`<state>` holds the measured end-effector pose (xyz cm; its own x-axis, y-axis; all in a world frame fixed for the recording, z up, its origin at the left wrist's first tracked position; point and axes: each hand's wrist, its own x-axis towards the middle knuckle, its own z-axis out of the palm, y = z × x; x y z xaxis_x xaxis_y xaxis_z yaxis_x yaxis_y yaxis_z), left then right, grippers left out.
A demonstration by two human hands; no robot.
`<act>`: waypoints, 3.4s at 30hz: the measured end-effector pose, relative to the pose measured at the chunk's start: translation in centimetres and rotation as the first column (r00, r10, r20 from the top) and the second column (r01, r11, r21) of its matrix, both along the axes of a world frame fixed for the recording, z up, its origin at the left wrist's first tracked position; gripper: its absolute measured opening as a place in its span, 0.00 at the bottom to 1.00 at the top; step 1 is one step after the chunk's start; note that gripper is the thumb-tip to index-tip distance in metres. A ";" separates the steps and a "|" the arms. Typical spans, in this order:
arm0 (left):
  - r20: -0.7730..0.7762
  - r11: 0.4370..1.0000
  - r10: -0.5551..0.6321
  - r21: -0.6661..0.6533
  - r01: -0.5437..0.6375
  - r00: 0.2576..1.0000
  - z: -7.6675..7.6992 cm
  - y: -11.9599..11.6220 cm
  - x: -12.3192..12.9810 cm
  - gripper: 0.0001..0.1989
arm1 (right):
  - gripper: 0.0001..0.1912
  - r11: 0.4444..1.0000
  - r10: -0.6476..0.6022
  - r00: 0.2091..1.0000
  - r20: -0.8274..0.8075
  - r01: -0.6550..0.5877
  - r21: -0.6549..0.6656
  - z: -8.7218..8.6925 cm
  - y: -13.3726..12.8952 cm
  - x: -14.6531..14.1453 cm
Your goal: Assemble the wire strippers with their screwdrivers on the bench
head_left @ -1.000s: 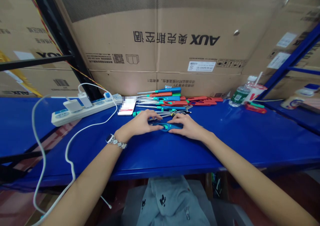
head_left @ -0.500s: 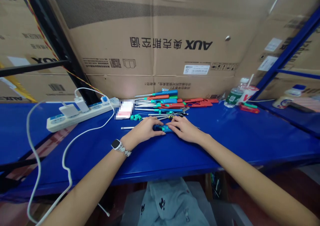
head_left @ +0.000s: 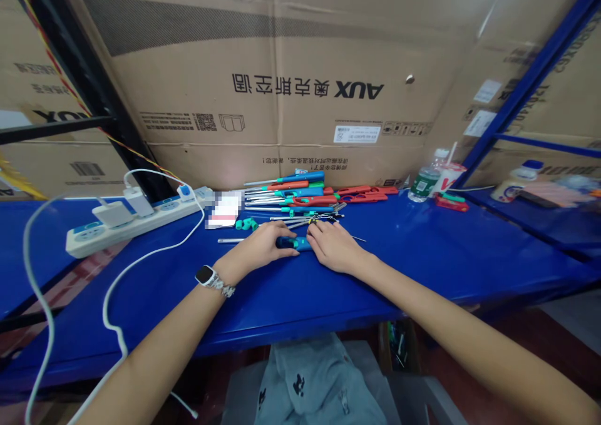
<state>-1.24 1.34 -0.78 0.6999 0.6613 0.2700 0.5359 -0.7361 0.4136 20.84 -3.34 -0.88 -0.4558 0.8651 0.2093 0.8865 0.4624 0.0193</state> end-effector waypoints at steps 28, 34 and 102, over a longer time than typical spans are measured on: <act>0.004 1.000 0.024 -0.012 -0.024 1.000 0.9 0.4 -1.1 0.16 | 0.25 0.993 -0.091 0.991 -0.096 0.097 0.061 -0.1 0.0 0.5; 0.082 0.993 0.009 -0.114 0.001 0.997 1.5 0.8 -1.6 0.11 | 0.23 0.994 0.006 0.995 -0.103 0.005 0.111 -0.1 0.2 1.1; 0.820 0.806 0.455 -0.546 0.231 0.348 1.3 -1.9 4.9 0.24 | 0.28 0.925 -0.154 0.465 -0.872 -0.243 -0.293 0.1 0.2 -4.6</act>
<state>3.68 -0.53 0.54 0.1505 0.9538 0.2602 -0.3595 -0.1923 0.9131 16.27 -3.18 -0.73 -0.2442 0.9431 0.2258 0.3160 0.2976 -0.9009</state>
